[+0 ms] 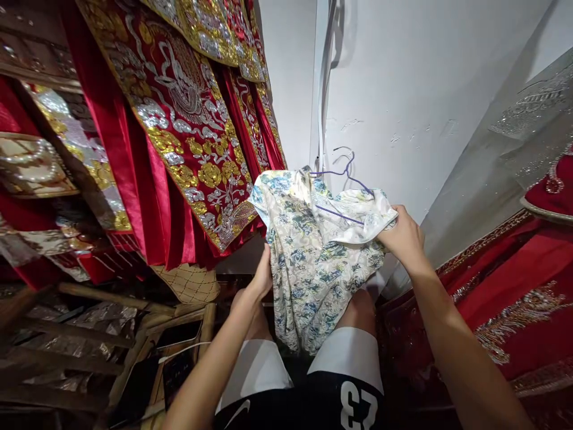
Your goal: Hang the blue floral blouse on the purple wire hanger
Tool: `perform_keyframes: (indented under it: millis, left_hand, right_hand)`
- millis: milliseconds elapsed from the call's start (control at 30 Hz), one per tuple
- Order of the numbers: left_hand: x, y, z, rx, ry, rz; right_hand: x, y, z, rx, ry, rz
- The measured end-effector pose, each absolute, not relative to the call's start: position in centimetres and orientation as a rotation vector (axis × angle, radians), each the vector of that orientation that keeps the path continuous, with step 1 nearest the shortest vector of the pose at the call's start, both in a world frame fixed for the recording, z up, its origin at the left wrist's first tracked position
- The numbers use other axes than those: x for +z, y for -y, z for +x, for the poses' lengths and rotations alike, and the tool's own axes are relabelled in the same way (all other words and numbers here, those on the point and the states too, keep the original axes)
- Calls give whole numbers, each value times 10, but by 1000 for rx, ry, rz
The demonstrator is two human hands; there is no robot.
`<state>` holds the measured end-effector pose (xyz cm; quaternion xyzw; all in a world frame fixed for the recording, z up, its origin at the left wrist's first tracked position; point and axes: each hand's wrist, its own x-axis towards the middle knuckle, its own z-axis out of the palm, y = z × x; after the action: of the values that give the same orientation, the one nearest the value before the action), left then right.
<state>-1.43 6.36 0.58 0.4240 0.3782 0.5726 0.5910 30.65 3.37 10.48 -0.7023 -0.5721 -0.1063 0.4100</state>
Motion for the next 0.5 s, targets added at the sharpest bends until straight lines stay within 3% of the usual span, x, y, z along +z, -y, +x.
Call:
perform_keyframes:
  millis: [233,500]
  left_hand:
    - [-20,-37,28,1403,-881,845]
    - [-26,-6,25,1412,-760,681]
  right_hand:
    - [108,-37,277,-386,1832,-1562]
    - [119,-43,267,-364,1908,-1463]
